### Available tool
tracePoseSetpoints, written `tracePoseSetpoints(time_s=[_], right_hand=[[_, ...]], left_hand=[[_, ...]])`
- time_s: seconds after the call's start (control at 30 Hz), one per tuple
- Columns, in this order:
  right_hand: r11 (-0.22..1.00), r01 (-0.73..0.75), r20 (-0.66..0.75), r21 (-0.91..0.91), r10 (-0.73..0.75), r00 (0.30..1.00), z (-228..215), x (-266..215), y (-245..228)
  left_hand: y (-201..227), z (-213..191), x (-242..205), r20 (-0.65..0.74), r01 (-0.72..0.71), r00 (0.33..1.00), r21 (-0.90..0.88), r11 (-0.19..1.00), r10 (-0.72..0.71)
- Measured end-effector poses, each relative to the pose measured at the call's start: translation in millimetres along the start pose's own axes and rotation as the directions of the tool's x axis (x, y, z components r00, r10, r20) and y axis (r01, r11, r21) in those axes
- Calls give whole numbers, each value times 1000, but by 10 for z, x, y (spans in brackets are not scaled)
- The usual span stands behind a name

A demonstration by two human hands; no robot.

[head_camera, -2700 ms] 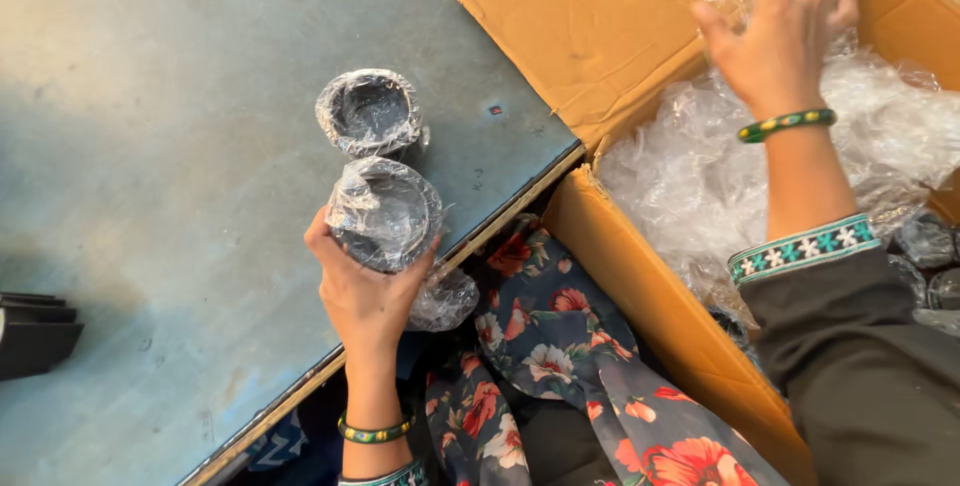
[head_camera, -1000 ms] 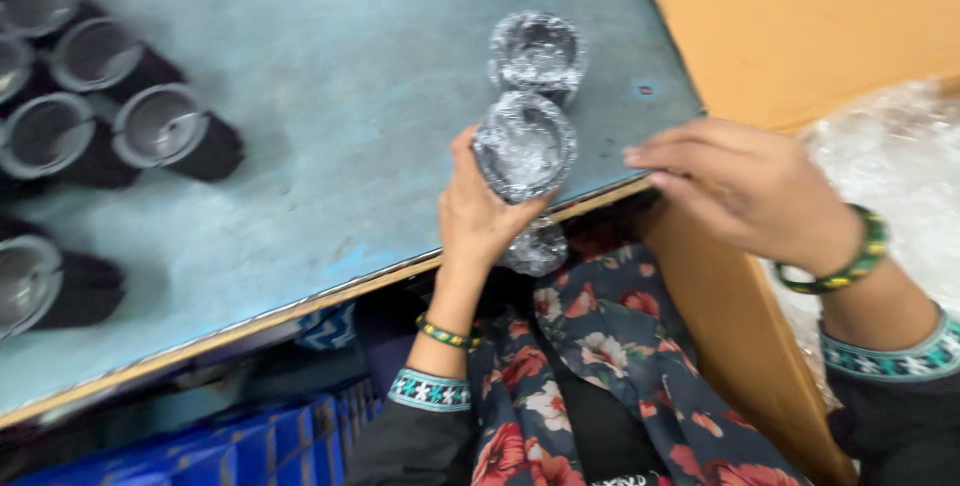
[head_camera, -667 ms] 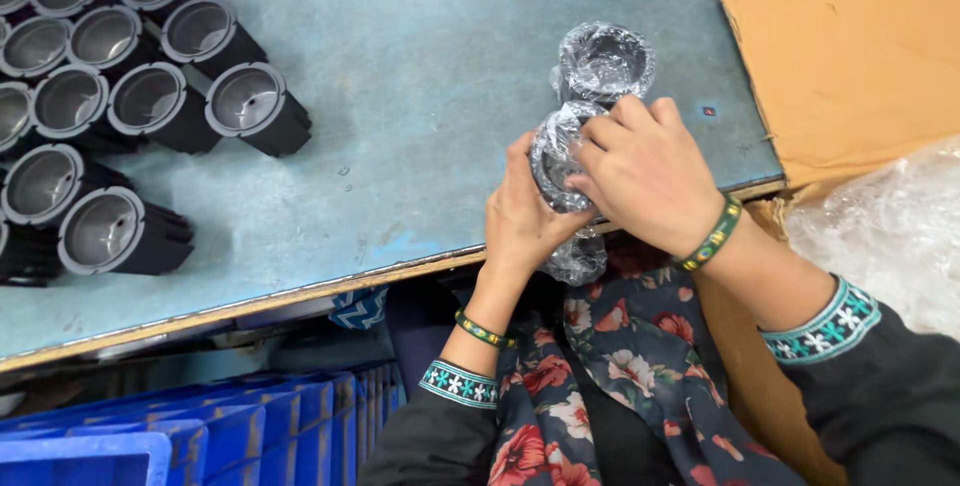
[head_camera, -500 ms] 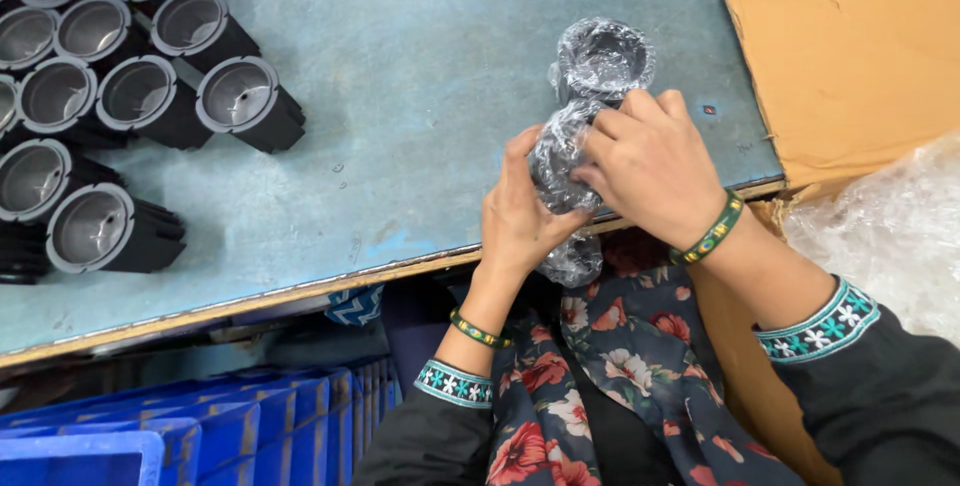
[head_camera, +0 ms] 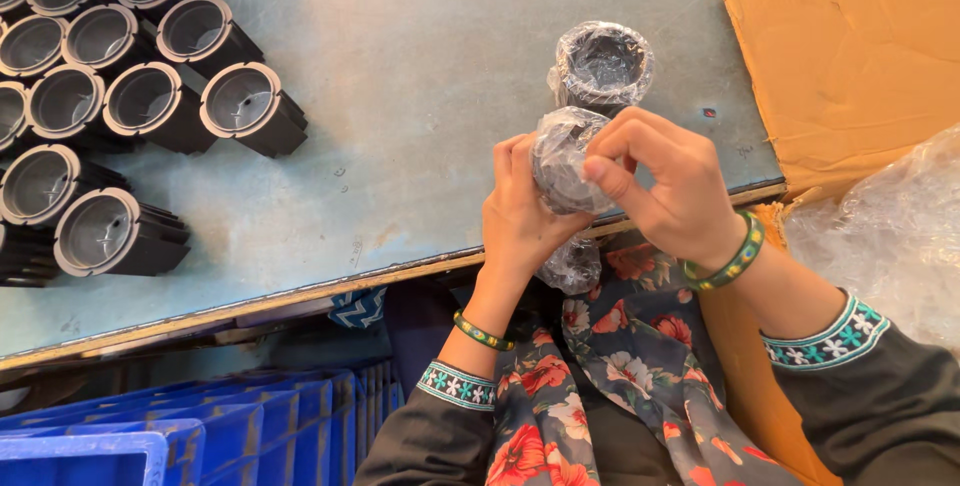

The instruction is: The person unwraps small black cylindrical components from bubble wrap and places them on a blue table. The person repeatedly reaches into a cardboard box to retrieve wrapped items, removes the bubble wrap, and sets the components down.

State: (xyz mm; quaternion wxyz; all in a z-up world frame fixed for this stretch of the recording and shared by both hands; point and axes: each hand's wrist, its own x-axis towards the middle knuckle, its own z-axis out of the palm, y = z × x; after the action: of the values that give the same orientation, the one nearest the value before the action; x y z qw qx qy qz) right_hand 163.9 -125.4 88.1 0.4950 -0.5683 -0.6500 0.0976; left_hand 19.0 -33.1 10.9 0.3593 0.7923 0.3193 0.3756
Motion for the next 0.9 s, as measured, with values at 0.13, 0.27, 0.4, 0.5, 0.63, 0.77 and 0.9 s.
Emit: tracePoseSetpoints(time_s=[0.13, 0.27, 0.4, 0.5, 0.63, 0.77, 0.9], right_hand=[[978, 51, -140, 203, -23, 990, -57, -49, -22], [982, -14, -100, 190, 34, 994, -187, -45, -89], [993, -100, 156, -57, 108, 982, -142, -6, -220], [976, -181, 313, -118, 210, 926, -13, 24, -296], [988, 3, 233, -154, 34, 972, 37, 23, -249], [939, -89, 26, -332, 103, 994, -67, 55, -80], [823, 157, 111, -545, -114, 987, 33, 55, 26]], left_hand=[[-24, -2, 1, -39, -80, 996, 11, 997, 81], [-40, 13, -17, -55, -101, 994, -40, 994, 98], [-63, 28, -40, -49, -66, 997, -72, 995, 63], [-108, 9, -39, -26, -68, 998, -75, 995, 66], [-126, 39, -61, -16, -29, 999, -58, 998, 28], [-106, 69, -44, -62, -82, 995, -41, 996, 79], [-89, 47, -40, -66, -108, 992, -36, 993, 106]])
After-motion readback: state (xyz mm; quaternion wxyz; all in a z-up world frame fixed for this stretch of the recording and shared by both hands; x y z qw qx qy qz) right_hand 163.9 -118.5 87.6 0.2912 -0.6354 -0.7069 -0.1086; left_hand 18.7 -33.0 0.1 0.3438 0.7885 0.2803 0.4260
